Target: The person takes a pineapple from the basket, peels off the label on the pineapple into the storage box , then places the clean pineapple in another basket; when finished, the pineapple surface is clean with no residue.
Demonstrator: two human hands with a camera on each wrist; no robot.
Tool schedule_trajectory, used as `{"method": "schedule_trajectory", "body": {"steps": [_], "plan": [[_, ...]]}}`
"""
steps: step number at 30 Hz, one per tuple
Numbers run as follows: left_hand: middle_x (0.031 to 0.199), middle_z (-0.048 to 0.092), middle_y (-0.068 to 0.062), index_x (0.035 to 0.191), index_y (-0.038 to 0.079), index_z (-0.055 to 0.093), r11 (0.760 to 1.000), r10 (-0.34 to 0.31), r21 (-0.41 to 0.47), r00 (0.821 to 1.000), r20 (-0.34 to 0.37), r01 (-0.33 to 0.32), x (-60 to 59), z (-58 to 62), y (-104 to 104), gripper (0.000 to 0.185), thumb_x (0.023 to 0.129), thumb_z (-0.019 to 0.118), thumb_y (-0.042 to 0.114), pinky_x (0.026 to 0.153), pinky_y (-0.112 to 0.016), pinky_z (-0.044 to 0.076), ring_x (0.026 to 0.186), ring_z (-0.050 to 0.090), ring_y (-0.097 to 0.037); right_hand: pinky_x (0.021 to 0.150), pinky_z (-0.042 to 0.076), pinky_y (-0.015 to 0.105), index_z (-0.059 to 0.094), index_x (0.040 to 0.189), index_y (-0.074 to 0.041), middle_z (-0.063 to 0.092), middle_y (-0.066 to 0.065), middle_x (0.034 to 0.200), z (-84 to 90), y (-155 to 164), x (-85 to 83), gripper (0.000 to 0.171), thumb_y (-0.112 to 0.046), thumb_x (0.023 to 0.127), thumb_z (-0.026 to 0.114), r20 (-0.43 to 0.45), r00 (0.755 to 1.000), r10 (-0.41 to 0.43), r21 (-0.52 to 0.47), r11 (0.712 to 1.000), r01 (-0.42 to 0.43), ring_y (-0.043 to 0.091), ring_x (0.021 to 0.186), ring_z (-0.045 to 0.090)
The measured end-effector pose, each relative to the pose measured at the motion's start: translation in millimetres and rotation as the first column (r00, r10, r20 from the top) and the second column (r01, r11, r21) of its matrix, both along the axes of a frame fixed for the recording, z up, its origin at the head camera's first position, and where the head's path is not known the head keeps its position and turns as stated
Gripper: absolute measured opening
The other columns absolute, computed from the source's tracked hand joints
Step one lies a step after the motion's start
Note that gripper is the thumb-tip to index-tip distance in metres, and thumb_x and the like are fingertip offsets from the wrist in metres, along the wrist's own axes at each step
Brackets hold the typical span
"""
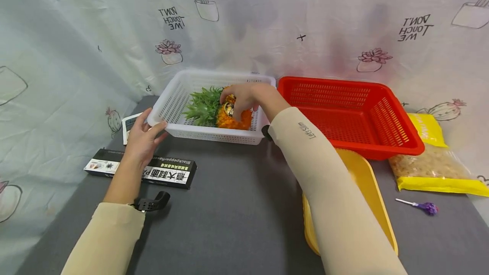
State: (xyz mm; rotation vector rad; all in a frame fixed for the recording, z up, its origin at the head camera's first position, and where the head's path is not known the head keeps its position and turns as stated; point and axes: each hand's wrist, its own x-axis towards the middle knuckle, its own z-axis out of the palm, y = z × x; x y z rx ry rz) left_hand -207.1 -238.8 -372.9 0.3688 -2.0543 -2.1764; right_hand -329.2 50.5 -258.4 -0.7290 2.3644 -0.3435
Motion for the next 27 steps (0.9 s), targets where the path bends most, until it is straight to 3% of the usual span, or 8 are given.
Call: {"method": "schedule_trajectory", "body": {"steps": [7, 12, 19, 27], "plan": [[0.167, 0.032, -0.011, 0.167, 0.028, 0.017, 1.0, 0.0, 0.003, 1.0, -0.014, 0.0, -2.7, 0.0, 3.0, 0.08, 0.103, 0.062, 0.009, 0.122, -0.043, 0.038, 0.149, 0.043, -0.026, 0.076, 0.048, 0.035, 0.046, 0.149, -0.034, 0.046, 0.011, 0.14, 25.3, 13.6, 7.7, 0.076, -0.01, 0.084, 0.074, -0.051, 0.999, 0.016, -0.035, 0.999, -0.017, 0.025, 0.102, 0.048], [0.167, 0.032, -0.013, 0.167, 0.028, 0.018, 1.0, 0.007, 0.021, 1.0, -0.021, -0.007, -1.3, -2.0, 3.2, 0.079, 0.103, 0.061, 0.008, 0.121, -0.043, 0.038, 0.148, 0.044, -0.025, 0.081, 0.048, 0.036, 0.047, 0.149, -0.034, 0.048, 0.013, 0.138, 36.2, 21.5, 17.3, 0.076, -0.01, 0.083, 0.075, -0.091, 0.995, 0.047, -0.039, 0.998, -0.051, 0.027, 0.11, 0.049], [0.167, 0.031, -0.013, 0.167, 0.027, 0.018, 0.999, 0.014, 0.035, 0.999, -0.031, -0.013, 1.5, -5.7, 2.5, 0.079, 0.103, 0.061, 0.008, 0.121, -0.043, 0.038, 0.148, 0.043, -0.024, 0.091, 0.053, 0.044, 0.048, 0.148, -0.032, 0.046, 0.013, 0.141, 48.1, 34.7, 29.3, 0.074, -0.007, 0.083, 0.074, -0.101, 0.995, 0.005, -0.08, 0.997, -0.013, 0.029, 0.119, 0.049], [0.165, 0.034, -0.015, 0.166, 0.027, 0.022, 0.999, 0.008, 0.05, 0.999, -0.049, -0.006, -0.1, -8.3, 0.3, 0.077, 0.103, 0.062, 0.008, 0.12, -0.044, 0.04, 0.143, 0.048, -0.023, 0.092, 0.055, 0.044, 0.052, 0.146, -0.027, 0.052, 0.012, 0.138, 53.9, 54.2, 56.0, 0.07, -0.009, 0.082, 0.075, -0.184, 0.981, 0.067, -0.106, 0.99, -0.087, 0.03, 0.124, 0.05]]}}
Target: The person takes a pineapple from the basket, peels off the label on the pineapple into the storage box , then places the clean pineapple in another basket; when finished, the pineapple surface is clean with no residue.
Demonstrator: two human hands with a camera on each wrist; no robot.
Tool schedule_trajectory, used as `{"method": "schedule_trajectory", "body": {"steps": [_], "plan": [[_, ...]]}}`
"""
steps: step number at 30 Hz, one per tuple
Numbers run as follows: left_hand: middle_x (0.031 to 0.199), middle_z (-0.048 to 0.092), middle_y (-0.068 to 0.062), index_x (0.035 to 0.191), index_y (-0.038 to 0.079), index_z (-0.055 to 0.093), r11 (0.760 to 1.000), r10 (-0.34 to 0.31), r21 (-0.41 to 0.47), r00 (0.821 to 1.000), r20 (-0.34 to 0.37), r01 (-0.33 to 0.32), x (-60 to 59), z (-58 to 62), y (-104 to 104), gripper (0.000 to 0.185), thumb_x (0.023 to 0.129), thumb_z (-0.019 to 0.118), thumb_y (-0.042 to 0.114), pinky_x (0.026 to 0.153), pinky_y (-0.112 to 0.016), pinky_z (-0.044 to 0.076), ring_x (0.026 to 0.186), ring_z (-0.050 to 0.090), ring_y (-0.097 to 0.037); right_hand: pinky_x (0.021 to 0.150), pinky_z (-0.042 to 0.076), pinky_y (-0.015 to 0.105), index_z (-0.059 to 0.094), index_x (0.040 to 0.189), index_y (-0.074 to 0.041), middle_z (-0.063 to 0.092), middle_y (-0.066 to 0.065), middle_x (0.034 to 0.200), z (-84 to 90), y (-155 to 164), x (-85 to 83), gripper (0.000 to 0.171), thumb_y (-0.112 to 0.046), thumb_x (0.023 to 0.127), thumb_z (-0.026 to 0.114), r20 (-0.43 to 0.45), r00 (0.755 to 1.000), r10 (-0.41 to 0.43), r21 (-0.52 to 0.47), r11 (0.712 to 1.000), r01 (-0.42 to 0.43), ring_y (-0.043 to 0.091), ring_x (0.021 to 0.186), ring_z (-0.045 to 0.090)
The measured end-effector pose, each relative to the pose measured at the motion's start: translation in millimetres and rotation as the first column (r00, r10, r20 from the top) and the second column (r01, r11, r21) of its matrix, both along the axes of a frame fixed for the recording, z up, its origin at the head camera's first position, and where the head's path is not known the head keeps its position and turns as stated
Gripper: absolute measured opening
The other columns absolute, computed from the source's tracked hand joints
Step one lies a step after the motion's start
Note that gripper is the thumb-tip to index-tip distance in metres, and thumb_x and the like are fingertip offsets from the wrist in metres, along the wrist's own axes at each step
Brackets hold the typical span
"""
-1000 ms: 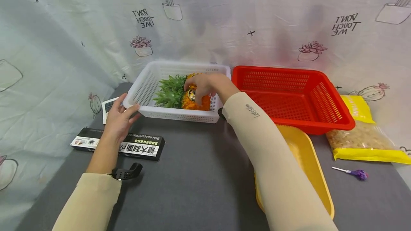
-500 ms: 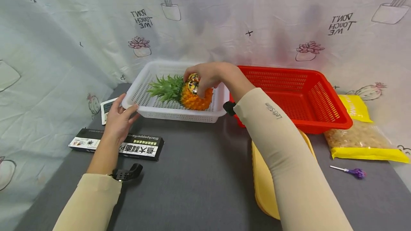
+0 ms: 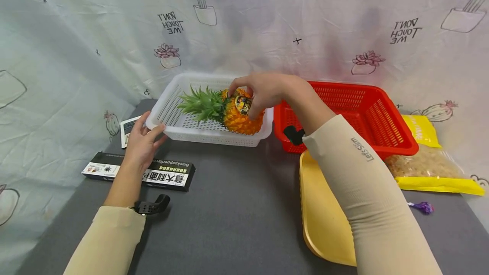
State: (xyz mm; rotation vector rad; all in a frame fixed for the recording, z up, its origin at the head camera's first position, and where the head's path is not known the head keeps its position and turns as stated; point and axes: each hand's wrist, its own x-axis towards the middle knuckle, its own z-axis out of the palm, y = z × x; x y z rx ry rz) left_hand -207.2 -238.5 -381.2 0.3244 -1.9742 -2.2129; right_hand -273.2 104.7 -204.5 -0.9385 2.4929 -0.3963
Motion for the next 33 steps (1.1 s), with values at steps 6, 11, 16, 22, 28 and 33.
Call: {"method": "schedule_trajectory", "body": {"steps": [6, 11, 16, 22, 28, 33], "plan": [[0.154, 0.043, -0.003, 0.166, 0.031, 0.022, 0.999, -0.025, 0.023, 0.999, 0.036, 0.024, 1.2, -0.6, -8.4, 0.08, 0.101, 0.067, 0.016, 0.12, -0.046, 0.04, 0.128, 0.055, -0.009, 0.089, 0.054, 0.043, 0.054, 0.144, -0.031, 0.053, 0.005, 0.137, -7.3, 15.0, 27.5, 0.072, -0.009, 0.079, 0.077, -0.011, 0.999, 0.037, -0.021, 0.999, -0.037, 0.026, 0.12, 0.051], [0.162, 0.038, -0.005, 0.165, 0.033, 0.022, 0.998, -0.06, 0.039, 0.998, 0.022, 0.059, 2.6, 0.6, -13.2, 0.079, 0.102, 0.067, 0.019, 0.121, -0.046, 0.038, 0.133, 0.052, -0.011, 0.094, 0.052, 0.045, 0.056, 0.142, -0.032, 0.054, 0.003, 0.136, -12.4, 21.9, 46.6, 0.072, -0.011, 0.078, 0.08, -0.047, 0.997, 0.066, 0.002, 0.998, -0.066, 0.024, 0.122, 0.049], [0.167, 0.031, -0.01, 0.165, 0.034, 0.023, 0.996, -0.082, 0.031, 0.996, 0.018, 0.081, 2.9, 2.6, -13.0, 0.077, 0.102, 0.066, 0.019, 0.122, -0.047, 0.037, 0.141, 0.048, -0.017, 0.096, 0.052, 0.047, 0.056, 0.14, -0.033, 0.054, 0.004, 0.134, -19.2, 27.8, 61.8, 0.071, -0.011, 0.077, 0.082, -0.026, 0.996, 0.088, 0.013, 0.996, -0.087, 0.025, 0.123, 0.049], [0.166, 0.032, -0.012, 0.165, 0.031, 0.023, 0.996, -0.082, 0.019, 0.996, 0.021, 0.081, 0.9, 4.2, -9.2, 0.076, 0.103, 0.063, 0.016, 0.122, -0.049, 0.036, 0.134, 0.052, -0.014, 0.091, 0.055, 0.039, 0.059, 0.138, -0.035, 0.056, 0.004, 0.13, -37.4, 32.5, 75.0, 0.072, -0.013, 0.075, 0.084, 0.019, 0.998, 0.067, 0.015, 0.998, -0.068, 0.025, 0.12, 0.051], [0.153, 0.043, -0.007, 0.166, 0.027, 0.023, 0.995, -0.086, 0.051, 0.995, 0.053, 0.083, -1.2, 6.7, -12.2, 0.076, 0.102, 0.061, 0.01, 0.122, -0.048, 0.036, 0.115, 0.059, -0.007, 0.096, 0.053, 0.043, 0.06, 0.136, -0.036, 0.054, 0.003, 0.13, -63.7, 30.9, 82.2, 0.07, -0.01, 0.075, 0.083, 0.086, 0.995, 0.05, 0.029, 0.998, -0.052, 0.025, 0.12, 0.05], [0.13, 0.05, 0.005, 0.166, 0.024, 0.022, 0.993, -0.116, 0.037, 0.99, 0.085, 0.113, -0.3, 13.1, -17.1, 0.076, 0.102, 0.06, 0.009, 0.122, -0.047, 0.036, 0.11, 0.061, -0.006, 0.097, 0.053, 0.043, 0.06, 0.137, -0.034, 0.054, 0.002, 0.13, -79.8, 29.4, 85.3, 0.07, -0.01, 0.076, 0.084, 0.135, 0.988, 0.074, 0.023, 0.997, -0.077, 0.024, 0.12, 0.051]]}}
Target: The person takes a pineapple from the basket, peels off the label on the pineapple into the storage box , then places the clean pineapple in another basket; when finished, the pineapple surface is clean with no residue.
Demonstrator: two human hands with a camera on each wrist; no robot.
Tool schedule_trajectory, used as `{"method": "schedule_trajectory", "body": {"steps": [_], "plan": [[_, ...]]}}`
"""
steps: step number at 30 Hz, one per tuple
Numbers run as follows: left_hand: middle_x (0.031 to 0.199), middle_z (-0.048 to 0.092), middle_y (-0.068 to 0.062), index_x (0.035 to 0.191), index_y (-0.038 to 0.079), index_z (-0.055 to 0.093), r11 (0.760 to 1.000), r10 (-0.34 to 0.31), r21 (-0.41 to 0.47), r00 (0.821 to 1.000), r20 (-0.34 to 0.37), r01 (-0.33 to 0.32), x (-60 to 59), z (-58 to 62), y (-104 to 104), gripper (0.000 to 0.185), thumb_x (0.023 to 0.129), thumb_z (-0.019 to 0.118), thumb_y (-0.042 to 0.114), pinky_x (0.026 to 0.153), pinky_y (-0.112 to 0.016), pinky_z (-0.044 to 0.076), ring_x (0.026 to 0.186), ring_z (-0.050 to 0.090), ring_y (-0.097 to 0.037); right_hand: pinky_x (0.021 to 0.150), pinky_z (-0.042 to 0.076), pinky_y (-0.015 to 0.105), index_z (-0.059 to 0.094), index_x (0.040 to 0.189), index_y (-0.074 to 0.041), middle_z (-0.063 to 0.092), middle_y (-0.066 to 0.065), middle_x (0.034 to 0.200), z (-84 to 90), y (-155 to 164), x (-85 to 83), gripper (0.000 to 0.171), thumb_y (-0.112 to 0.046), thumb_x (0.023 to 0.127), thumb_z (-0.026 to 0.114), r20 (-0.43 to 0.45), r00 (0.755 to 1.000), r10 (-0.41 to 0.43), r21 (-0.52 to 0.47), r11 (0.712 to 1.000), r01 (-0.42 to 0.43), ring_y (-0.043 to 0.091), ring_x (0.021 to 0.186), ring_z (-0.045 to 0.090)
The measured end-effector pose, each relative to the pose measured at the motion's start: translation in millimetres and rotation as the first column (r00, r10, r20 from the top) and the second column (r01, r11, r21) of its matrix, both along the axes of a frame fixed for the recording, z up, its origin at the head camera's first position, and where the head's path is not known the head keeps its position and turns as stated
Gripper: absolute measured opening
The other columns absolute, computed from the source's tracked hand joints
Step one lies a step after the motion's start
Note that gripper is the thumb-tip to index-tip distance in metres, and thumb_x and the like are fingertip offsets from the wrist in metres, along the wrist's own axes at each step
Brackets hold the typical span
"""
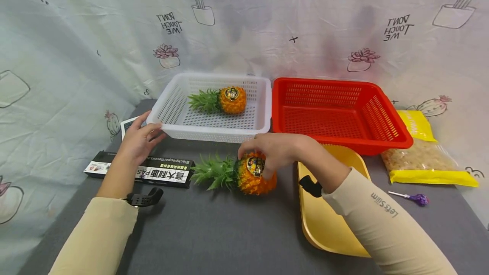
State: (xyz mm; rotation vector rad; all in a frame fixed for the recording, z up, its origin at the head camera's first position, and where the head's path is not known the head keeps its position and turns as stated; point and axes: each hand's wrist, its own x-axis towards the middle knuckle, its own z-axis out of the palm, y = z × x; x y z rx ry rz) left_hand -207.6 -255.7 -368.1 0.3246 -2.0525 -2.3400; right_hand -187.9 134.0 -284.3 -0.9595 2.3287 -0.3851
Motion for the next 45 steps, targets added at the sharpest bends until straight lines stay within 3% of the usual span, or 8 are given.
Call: {"method": "schedule_trajectory", "body": {"steps": [6, 13, 20, 25, 30, 36, 41, 45], "plan": [[0.128, 0.053, 0.003, 0.166, 0.019, 0.021, 0.978, -0.031, -0.204, 0.999, 0.032, 0.037, 2.5, 6.7, -1.2, 0.076, 0.102, 0.062, 0.018, 0.118, -0.049, 0.041, 0.11, 0.06, -0.004, 0.094, 0.053, 0.04, 0.059, 0.137, -0.036, 0.053, 0.001, 0.13, -11.8, -1.1, 1.0, 0.07, -0.012, 0.078, 0.085, 0.031, 1.0, 0.006, 0.005, 1.0, -0.006, 0.023, 0.117, 0.052], [0.153, 0.043, -0.023, 0.165, 0.009, 0.026, 0.831, -0.012, -0.557, 1.0, -0.015, 0.001, 10.2, 15.3, 0.9, 0.073, 0.102, 0.06, 0.026, 0.105, -0.048, 0.048, 0.133, 0.053, -0.032, 0.089, 0.054, 0.037, 0.059, 0.138, -0.033, 0.054, 0.004, 0.126, -19.7, 2.6, 0.5, 0.069, -0.012, 0.078, 0.085, 0.036, 0.999, 0.018, -0.013, 1.0, -0.018, 0.023, 0.112, 0.053], [0.158, 0.038, -0.023, 0.159, 0.007, 0.039, 0.775, 0.031, -0.624, 0.992, -0.119, -0.099, 21.5, 37.6, 19.5, 0.065, 0.099, 0.058, 0.022, 0.108, -0.056, 0.044, 0.142, 0.041, -0.04, 0.087, 0.054, 0.036, 0.058, 0.14, -0.034, 0.055, 0.003, 0.126, -22.1, 6.4, 2.0, 0.07, -0.012, 0.079, 0.084, 0.051, 0.999, -0.002, -0.029, 1.0, 0.003, 0.023, 0.112, 0.053], [0.157, 0.041, -0.02, 0.156, 0.01, 0.046, 0.766, -0.12, -0.643, 0.981, -0.15, -0.005, 31.4, 60.1, 41.9, 0.058, 0.101, 0.06, 0.024, 0.113, -0.059, 0.039, 0.145, 0.041, -0.039, 0.086, 0.053, 0.035, 0.058, 0.143, -0.034, 0.055, 0.002, 0.124, -23.2, 8.8, 3.6, 0.071, -0.01, 0.079, 0.081, 0.033, 0.999, -0.006, -0.041, 0.999, 0.007, 0.021, 0.11, 0.053], [0.154, 0.05, -0.015, 0.152, 0.011, 0.05, 0.779, -0.335, -0.593, 0.935, -0.116, 0.206, 39.7, 68.7, 59.8, 0.051, 0.103, 0.062, 0.023, 0.112, -0.059, 0.042, 0.144, 0.046, -0.037, 0.088, 0.052, 0.036, 0.056, 0.146, -0.033, 0.056, 0.0, 0.124, -24.1, 9.2, 8.2, 0.073, -0.011, 0.08, 0.078, 0.004, 1.0, -0.007, -0.058, 0.998, 0.007, 0.02, 0.111, 0.052], [0.148, 0.056, -0.013, 0.147, 0.011, 0.055, 0.723, -0.48, -0.604, 0.873, -0.09, 0.336, 45.5, 67.2, 86.2, 0.047, 0.102, 0.065, 0.02, 0.106, -0.055, 0.049, 0.135, 0.055, -0.035, 0.096, 0.051, 0.042, 0.053, 0.149, -0.027, 0.057, -0.001, 0.134, -25.5, 11.1, 12.2, 0.074, -0.012, 0.082, 0.079, -0.019, 1.0, -0.02, -0.09, 0.996, 0.019, 0.021, 0.116, 0.053], [0.146, 0.058, -0.011, 0.146, 0.012, 0.057, 0.628, -0.612, -0.641, 0.789, -0.055, 0.442, 54.7, 60.9, 112.6, 0.049, 0.1, 0.069, 0.022, 0.106, -0.051, 0.05, 0.131, 0.058, -0.032, 0.101, 0.052, 0.045, 0.049, 0.149, -0.022, 0.057, 0.001, 0.14, -26.9, 13.9, 13.7, 0.074, -0.013, 0.083, 0.081, -0.003, 0.999, -0.054, -0.113, 0.992, 0.053, 0.022, 0.122, 0.055], [0.142, 0.059, -0.009, 0.147, 0.015, 0.057, 0.501, -0.697, -0.727, 0.717, -0.017, 0.469, 62.4, 52.8, 131.2, 0.053, 0.097, 0.072, 0.026, 0.107, -0.051, 0.049, 0.131, 0.056, -0.031, 0.098, 0.053, 0.042, 0.049, 0.147, -0.018, 0.06, 0.003, 0.136, -28.4, 15.4, 15.2, 0.072, -0.016, 0.084, 0.082, -0.005, 0.997, -0.071, -0.128, 0.989, 0.069, 0.022, 0.118, 0.057]]}}
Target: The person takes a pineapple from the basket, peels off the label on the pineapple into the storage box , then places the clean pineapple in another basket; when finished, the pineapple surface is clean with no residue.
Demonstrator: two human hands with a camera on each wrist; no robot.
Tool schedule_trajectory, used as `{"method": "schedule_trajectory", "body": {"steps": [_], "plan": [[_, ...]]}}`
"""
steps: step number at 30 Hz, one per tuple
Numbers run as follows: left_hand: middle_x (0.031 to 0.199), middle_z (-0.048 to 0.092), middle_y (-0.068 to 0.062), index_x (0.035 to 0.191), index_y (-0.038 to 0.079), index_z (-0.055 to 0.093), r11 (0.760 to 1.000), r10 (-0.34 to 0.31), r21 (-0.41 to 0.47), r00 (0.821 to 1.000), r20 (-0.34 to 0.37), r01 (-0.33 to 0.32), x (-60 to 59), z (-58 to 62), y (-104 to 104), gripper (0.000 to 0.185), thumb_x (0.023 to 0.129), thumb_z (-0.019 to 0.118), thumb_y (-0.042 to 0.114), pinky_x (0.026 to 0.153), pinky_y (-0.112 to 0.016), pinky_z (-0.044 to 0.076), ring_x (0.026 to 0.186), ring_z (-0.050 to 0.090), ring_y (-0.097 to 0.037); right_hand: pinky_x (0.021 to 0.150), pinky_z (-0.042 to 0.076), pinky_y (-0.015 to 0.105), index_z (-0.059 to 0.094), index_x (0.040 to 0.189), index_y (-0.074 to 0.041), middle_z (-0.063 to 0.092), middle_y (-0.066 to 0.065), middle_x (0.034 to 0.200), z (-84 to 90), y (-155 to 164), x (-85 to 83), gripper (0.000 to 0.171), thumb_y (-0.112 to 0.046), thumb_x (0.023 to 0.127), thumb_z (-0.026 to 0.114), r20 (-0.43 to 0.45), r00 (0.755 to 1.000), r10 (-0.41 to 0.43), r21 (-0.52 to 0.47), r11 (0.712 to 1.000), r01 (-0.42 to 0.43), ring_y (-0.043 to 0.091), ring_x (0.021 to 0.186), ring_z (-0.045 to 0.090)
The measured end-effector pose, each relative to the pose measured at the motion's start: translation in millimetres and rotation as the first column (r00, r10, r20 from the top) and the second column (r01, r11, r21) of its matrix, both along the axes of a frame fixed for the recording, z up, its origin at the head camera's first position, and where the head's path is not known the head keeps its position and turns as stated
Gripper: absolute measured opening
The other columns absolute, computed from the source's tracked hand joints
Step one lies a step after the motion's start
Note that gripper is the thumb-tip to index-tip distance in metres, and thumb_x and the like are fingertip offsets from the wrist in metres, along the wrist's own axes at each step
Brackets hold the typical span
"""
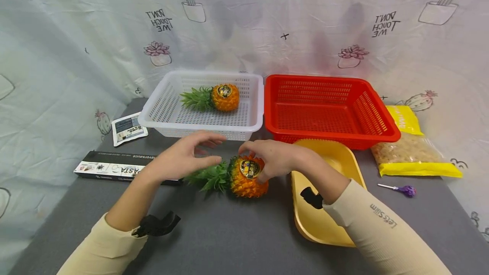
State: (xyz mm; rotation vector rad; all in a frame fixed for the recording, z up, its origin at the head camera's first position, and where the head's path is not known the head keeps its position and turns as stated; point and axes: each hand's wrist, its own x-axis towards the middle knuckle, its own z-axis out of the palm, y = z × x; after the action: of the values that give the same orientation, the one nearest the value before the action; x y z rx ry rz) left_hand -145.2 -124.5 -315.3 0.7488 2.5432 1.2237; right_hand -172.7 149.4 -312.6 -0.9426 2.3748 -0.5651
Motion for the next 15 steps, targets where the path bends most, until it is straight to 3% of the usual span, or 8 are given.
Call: {"method": "schedule_trajectory", "body": {"steps": [4, 8, 15], "plan": [[0.14, 0.058, -0.007, 0.147, 0.015, 0.057, 0.991, -0.068, -0.118, 0.996, -0.056, 0.061, 3.0, -7.5, 14.0, 0.057, 0.094, 0.075, 0.029, 0.106, -0.049, 0.049, 0.13, 0.056, -0.029, 0.094, 0.055, 0.039, 0.049, 0.147, -0.017, 0.061, 0.004, 0.136, -1.5, 2.9, 2.1, 0.071, -0.018, 0.084, 0.083, 0.003, 1.0, -0.028, -0.004, 1.0, 0.028, 0.022, 0.116, 0.059], [0.136, 0.059, -0.005, 0.144, 0.015, 0.059, 0.981, -0.092, -0.177, 0.995, -0.037, 0.085, 4.9, -11.7, 23.3, 0.057, 0.092, 0.077, 0.028, 0.106, -0.048, 0.049, 0.127, 0.057, -0.026, 0.092, 0.056, 0.037, 0.048, 0.147, -0.017, 0.061, 0.004, 0.138, -3.0, 5.1, 4.6, 0.072, -0.019, 0.084, 0.083, 0.011, 0.999, -0.049, -0.014, 0.999, 0.049, 0.023, 0.119, 0.058], [0.134, 0.058, -0.004, 0.143, 0.016, 0.059, 0.958, -0.108, -0.272, 0.993, -0.043, 0.093, 5.5, -18.4, 36.0, 0.06, 0.089, 0.08, 0.028, 0.101, -0.043, 0.051, 0.117, 0.059, -0.021, 0.099, 0.056, 0.047, 0.05, 0.145, -0.017, 0.062, 0.004, 0.137, -4.9, 8.0, 6.5, 0.07, -0.019, 0.084, 0.084, 0.002, 0.998, -0.059, -0.039, 0.998, 0.059, 0.025, 0.122, 0.059]]}}
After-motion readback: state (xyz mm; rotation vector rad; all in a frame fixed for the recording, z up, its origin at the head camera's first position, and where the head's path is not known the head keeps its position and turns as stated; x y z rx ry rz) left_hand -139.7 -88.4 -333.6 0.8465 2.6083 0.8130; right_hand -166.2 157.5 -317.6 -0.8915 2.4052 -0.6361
